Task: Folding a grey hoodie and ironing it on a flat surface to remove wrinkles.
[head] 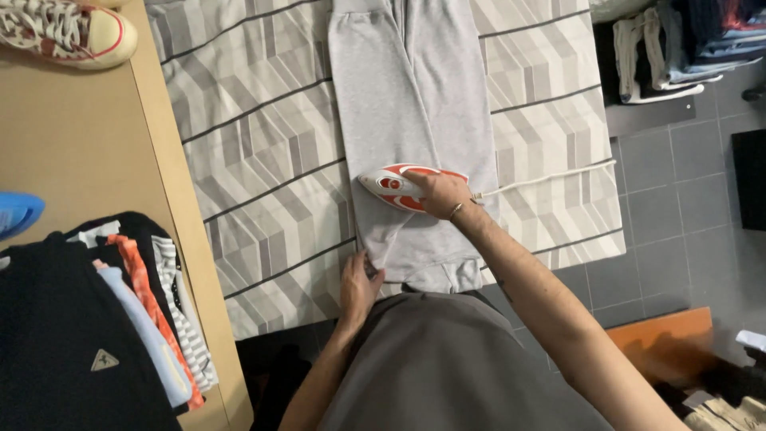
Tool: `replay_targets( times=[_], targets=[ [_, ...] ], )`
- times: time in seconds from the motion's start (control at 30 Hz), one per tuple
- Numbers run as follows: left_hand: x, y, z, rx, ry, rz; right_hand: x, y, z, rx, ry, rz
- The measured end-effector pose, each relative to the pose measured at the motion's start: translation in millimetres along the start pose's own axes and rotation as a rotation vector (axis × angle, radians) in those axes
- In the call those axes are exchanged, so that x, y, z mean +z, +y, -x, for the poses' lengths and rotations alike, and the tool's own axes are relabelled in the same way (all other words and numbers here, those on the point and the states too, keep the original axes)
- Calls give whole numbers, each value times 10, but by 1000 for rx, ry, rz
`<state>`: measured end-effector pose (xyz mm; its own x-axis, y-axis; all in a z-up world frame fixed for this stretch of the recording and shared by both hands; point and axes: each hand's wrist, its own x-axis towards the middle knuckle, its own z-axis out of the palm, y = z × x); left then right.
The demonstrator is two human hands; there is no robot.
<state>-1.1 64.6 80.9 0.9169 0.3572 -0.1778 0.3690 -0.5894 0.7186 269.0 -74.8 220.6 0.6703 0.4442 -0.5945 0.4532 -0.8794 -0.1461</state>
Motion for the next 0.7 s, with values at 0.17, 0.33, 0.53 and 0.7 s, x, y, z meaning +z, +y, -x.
replay_targets(
  times=[0.17,0.33,0.53,0.7],
  targets=[
    [36,-21,-102,70,-22,-44,-3,-89,132,-163,-93,148],
    [136,-278,-8,-41,-9,8,81,-229,308,-237,-47,166],
    [-194,-120,8,96,82,102,682,52,136,-424,77,25],
    [-185,-123,-120,193,62,82,354,164,645,-187,65,-178]
  ],
)
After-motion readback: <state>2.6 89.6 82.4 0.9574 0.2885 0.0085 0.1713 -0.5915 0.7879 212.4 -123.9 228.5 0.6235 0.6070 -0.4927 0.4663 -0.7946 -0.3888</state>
